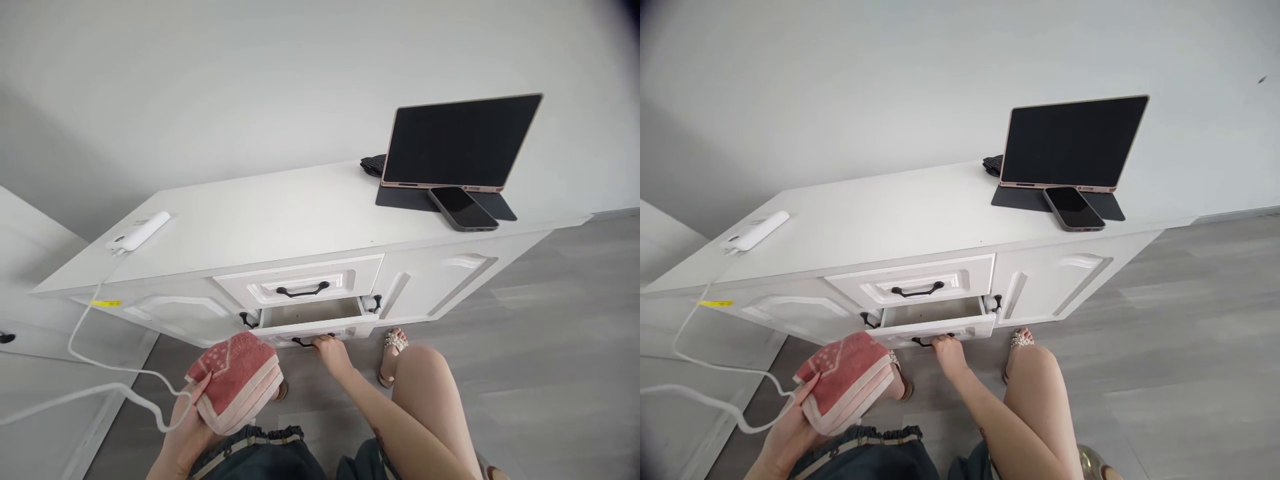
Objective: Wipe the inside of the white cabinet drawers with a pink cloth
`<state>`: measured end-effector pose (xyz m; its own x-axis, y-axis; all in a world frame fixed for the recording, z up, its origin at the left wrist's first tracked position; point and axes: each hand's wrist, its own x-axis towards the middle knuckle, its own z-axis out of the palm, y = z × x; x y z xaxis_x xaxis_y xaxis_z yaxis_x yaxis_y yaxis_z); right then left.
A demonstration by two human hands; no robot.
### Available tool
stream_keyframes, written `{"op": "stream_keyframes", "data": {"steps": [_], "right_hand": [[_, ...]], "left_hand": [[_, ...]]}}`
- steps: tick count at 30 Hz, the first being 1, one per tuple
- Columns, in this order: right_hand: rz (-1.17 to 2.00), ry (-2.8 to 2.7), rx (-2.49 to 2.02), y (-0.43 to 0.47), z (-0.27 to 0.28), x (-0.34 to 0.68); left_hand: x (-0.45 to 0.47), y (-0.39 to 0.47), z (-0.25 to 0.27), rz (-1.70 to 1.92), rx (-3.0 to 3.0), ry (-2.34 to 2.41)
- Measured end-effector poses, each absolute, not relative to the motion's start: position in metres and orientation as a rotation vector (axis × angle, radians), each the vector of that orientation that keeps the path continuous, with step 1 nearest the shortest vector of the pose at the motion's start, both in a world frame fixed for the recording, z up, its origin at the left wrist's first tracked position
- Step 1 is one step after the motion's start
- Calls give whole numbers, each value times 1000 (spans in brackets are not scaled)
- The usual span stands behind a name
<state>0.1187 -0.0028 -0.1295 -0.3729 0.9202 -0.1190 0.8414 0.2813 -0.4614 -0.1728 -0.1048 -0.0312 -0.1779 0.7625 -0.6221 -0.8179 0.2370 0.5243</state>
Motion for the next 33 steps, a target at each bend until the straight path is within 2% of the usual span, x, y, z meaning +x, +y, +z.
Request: {"op": "stream_keyframes", "data": {"steps": [13, 19, 28, 33], "right_hand": [[743, -2259, -1738, 59, -128, 111], [794, -2283, -1750, 82, -130, 113], [755, -2280, -1660, 60, -120, 109], [765, -2257, -1532, 24, -107, 109]], "left_hand": [[-180, -112, -37, 1476, -115, 1181], [-197, -118, -52, 1423, -196, 1085], [-181, -111, -41, 1375, -156, 1242], [-173, -107, -36, 1234, -226, 1237]]}}
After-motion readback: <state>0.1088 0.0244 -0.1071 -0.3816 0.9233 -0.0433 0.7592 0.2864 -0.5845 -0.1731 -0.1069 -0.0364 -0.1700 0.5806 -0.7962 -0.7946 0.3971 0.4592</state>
